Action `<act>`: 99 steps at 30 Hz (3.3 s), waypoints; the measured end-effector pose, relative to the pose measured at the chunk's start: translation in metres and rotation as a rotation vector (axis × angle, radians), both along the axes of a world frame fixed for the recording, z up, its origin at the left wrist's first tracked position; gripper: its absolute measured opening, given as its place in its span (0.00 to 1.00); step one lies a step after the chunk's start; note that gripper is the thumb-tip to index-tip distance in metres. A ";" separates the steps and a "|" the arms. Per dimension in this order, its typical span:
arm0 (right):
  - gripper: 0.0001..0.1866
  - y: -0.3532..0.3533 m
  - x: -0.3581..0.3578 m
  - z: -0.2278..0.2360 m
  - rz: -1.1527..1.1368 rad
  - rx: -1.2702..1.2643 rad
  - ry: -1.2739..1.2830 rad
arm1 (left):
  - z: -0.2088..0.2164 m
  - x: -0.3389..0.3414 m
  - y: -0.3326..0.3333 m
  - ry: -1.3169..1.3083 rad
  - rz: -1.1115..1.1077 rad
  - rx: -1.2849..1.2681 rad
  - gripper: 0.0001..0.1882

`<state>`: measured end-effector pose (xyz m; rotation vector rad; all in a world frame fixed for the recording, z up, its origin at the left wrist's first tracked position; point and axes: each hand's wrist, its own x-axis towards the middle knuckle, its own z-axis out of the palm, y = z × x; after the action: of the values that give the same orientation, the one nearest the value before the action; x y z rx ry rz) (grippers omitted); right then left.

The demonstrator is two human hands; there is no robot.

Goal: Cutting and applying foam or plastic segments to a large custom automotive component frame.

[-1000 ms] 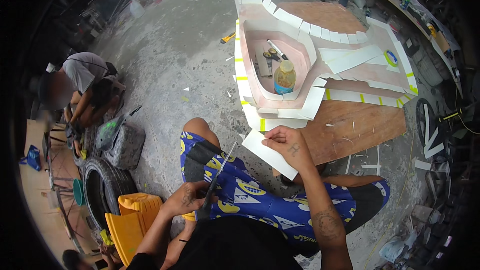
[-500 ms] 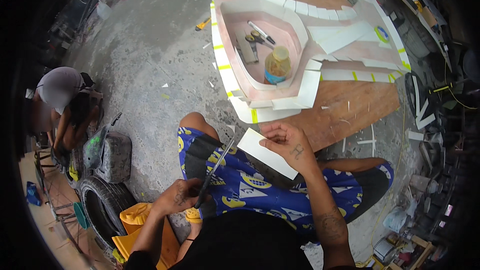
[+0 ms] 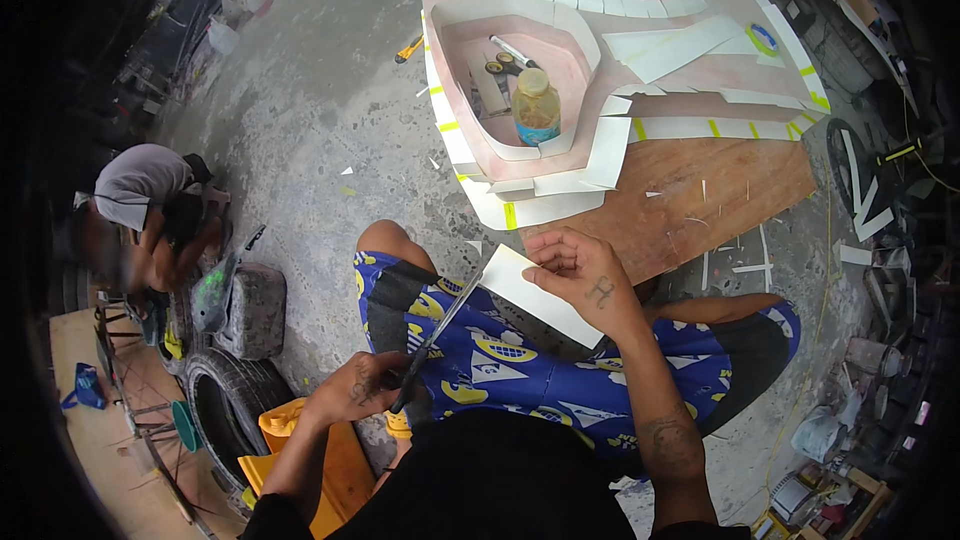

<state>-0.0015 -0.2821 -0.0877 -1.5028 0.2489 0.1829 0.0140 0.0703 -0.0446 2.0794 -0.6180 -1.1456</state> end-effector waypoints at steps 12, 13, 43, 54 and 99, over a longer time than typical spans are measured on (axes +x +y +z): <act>0.19 0.001 -0.006 -0.010 0.033 0.081 -0.066 | 0.007 -0.024 -0.037 0.013 0.195 0.058 0.19; 0.20 0.002 -0.006 -0.010 0.044 0.070 -0.073 | 0.008 -0.025 -0.040 0.011 0.200 0.059 0.19; 0.28 0.017 -0.008 -0.018 0.090 0.210 -0.025 | 0.017 -0.018 -0.055 -0.042 0.138 -0.028 0.17; 0.26 0.024 -0.008 -0.015 0.084 0.187 0.058 | 0.006 -0.024 -0.046 -0.141 0.123 -0.036 0.16; 0.07 0.036 0.048 -0.054 -0.029 0.272 0.180 | -0.014 0.032 -0.046 -0.042 0.096 0.010 0.17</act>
<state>0.0469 -0.2456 -0.1414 -1.2129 0.3747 0.3172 0.0455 0.0243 -0.0583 2.1225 -0.5270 -1.0549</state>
